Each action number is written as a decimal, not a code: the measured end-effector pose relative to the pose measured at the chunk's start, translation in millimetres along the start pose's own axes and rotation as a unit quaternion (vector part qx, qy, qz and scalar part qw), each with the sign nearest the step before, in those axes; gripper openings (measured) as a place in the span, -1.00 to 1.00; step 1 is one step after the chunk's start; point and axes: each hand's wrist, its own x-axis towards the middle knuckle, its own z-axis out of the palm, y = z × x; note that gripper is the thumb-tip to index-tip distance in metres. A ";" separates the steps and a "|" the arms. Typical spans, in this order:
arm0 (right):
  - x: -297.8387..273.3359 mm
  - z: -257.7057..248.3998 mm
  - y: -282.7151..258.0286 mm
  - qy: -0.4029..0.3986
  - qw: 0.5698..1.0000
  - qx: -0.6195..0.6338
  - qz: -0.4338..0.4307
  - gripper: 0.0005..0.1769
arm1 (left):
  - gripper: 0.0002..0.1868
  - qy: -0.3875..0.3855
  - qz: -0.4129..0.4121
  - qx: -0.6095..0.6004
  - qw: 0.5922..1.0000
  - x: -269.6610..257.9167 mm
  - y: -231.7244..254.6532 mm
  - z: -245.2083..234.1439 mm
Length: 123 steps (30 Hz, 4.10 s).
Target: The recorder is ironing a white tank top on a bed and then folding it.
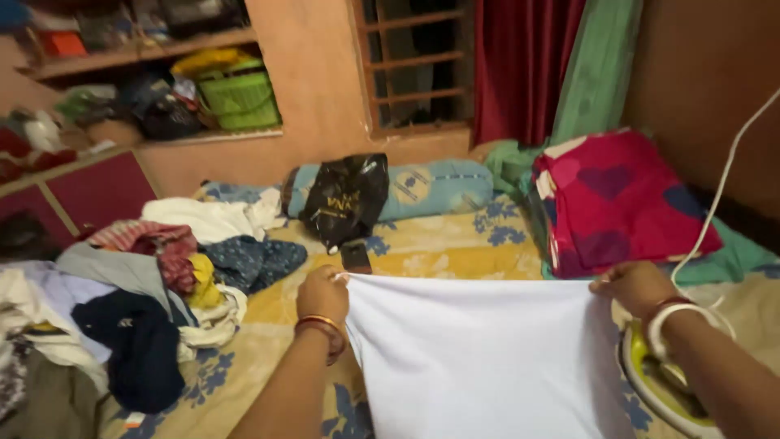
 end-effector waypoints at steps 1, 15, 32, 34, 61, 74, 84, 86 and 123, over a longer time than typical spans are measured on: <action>-6.6 15.9 1.1 0.048 0.999 -0.004 0.023 -0.73 | -0.81 -0.009 -0.032 -0.012 0.999 -0.5 -10.8 22.5; -28.0 101.5 0.6 0.218 0.966 0.107 0.085 -0.78 | -0.53 -0.050 -0.041 -0.181 0.981 -37.1 -47.2 138.6; -218.2 180.8 -37.0 -0.290 0.886 -0.361 0.020 0.09 | -0.18 -0.430 -0.353 -0.121 0.822 -167.6 -112.0 107.6; -216.0 182.6 -26.6 -0.298 0.886 -0.355 0.010 0.10 | -0.20 -0.448 -0.362 -0.211 0.790 -176.2 -105.5 92.8; -252.3 183.1 -0.7 -0.376 0.890 -0.245 -0.083 -0.38 | -0.23 -0.335 0.215 0.122 0.909 -235.8 -16.4 70.3; -269.9 157.2 -24.0 -0.206 0.928 -0.228 -0.209 -0.07 | 0.44 -0.550 0.104 0.248 0.791 -287.0 -2.4 92.1; -297.6 133.4 -44.2 -0.272 0.918 -0.242 -0.157 0.09 | -0.16 -0.665 0.123 0.179 0.714 -240.1 4.2 85.8; -299.0 129.8 -47.9 -0.268 0.916 -0.249 -0.168 0.13 | -0.29 -0.569 0.125 0.044 0.811 -208.4 -23.9 116.1; -160.1 53.2 103.0 0.015 0.961 -0.251 -0.111 -0.57 | 0.11 -0.440 0.150 0.160 0.871 -264.6 158.1 129.7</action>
